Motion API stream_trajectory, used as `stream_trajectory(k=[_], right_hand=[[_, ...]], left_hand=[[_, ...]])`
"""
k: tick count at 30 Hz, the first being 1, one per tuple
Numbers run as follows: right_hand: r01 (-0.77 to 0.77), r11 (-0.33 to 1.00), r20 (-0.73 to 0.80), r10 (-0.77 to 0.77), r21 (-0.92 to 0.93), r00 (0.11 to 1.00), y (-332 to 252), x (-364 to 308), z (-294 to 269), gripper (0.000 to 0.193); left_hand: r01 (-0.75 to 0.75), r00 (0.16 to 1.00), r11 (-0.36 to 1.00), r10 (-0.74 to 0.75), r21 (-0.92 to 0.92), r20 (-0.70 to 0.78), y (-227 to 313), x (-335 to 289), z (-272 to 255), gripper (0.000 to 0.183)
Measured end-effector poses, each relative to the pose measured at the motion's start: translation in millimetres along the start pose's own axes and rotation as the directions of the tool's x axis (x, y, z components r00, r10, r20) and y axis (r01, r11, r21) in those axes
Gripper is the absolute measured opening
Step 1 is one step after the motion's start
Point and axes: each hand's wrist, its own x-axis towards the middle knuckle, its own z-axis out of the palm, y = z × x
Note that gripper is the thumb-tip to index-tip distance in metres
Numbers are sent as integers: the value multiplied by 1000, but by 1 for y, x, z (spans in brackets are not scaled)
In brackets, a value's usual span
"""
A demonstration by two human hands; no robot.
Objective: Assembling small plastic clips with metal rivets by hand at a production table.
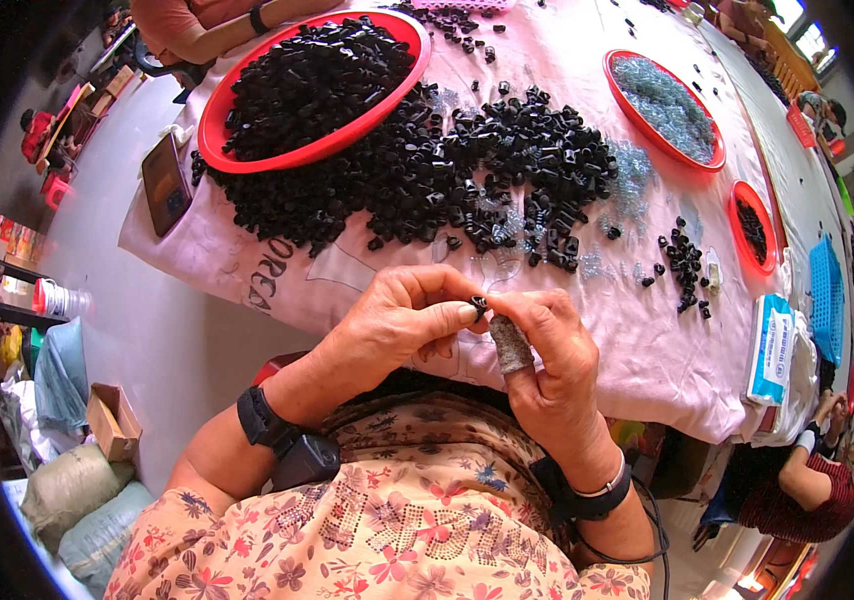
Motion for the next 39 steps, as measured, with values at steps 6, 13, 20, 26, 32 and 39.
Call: stream_trajectory(k=[6, 13, 20, 26, 32, 39], right_hand=[[28, 995, -10, -29, -95, 1000, 0, -2, 1, 44], [147, 967, 23, -145, -207, 989, 2, 0, 2, 52], [101, 982, 20, -99, -162, 995, 1, 0, 0, 52], [72, 987, 12, -71, -143, 997, 3, -1, 0, 53], [83, 985, 23, -81, -153, 996, 0, 0, 1, 52], [44, 992, 19, -42, -120, 999, 1, 0, -1, 47]], left_hand=[[-36, 999, 997, 36, 67, 0, -3, 2, 1, 17], [-30, 1000, 992, 29, 125, 7, -4, 3, 1, 17], [-12, 1000, 994, 11, 105, 6, -1, 1, 1, 16], [-4, 1000, 993, 4, 116, 2, -2, 3, 0, 16], [-119, 993, 981, 119, 156, 8, -12, 5, 1, 16], [-11, 1000, 991, 10, 133, 6, 0, 2, 0, 16]])
